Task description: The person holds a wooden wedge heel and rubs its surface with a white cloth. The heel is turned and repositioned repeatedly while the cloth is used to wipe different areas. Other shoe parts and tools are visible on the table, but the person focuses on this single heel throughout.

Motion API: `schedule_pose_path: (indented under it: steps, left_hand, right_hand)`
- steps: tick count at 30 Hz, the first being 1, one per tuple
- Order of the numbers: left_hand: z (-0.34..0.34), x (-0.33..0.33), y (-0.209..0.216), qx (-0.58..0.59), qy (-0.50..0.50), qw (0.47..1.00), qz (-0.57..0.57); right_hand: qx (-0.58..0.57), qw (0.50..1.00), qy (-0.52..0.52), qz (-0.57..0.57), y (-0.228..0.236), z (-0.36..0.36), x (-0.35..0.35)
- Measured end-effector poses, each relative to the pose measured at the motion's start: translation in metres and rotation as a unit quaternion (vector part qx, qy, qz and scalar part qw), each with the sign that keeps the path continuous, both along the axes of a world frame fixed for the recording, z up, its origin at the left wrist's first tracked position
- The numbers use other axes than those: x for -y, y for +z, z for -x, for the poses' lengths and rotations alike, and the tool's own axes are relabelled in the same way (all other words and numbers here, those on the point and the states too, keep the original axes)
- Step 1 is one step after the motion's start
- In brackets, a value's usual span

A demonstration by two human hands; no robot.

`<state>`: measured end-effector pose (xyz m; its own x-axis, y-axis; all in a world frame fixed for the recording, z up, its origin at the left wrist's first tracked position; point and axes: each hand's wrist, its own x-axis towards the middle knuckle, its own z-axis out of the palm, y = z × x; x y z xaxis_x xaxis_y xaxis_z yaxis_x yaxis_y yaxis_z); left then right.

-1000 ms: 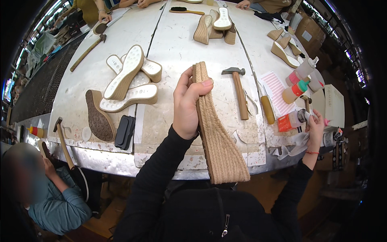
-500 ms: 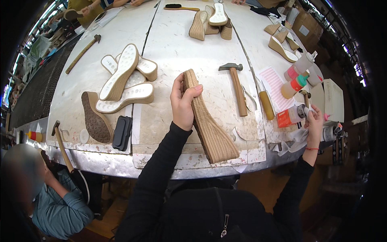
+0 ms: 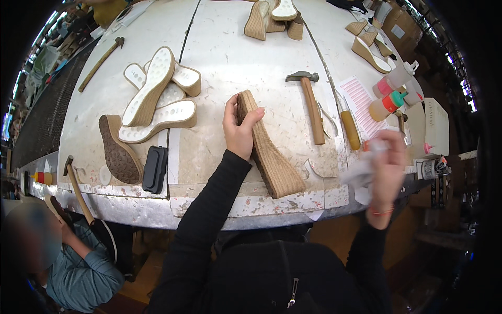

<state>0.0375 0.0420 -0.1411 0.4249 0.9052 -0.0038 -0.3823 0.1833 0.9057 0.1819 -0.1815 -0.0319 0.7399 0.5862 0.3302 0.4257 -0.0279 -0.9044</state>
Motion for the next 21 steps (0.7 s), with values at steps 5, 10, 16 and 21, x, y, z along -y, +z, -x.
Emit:
schedule_pose_path:
  steps: [5, 10, 16, 21]
  left_hand:
    - [0.000, 0.001, 0.001, 0.016, 0.016, 1.000, 0.006]
    - [-0.004, 0.002, -0.003, 0.019, 0.029, 0.999, -0.008]
    - [-0.001, 0.005, 0.008, 0.005, 0.030, 1.000, 0.000]
    - [0.000, 0.003, 0.003, -0.011, 0.042, 0.999, -0.022]
  right_hand:
    - [0.098, 0.974, 0.183, 0.096, -0.048, 0.058, -0.076]
    - [0.182, 0.963, 0.183, 0.082, -0.063, 0.069, -0.096]
    - [0.177, 0.966, 0.168, 0.085, -0.061, 0.073, -0.098]
    - [0.166, 0.967, 0.160, 0.109, -0.061, 0.076, -0.092]
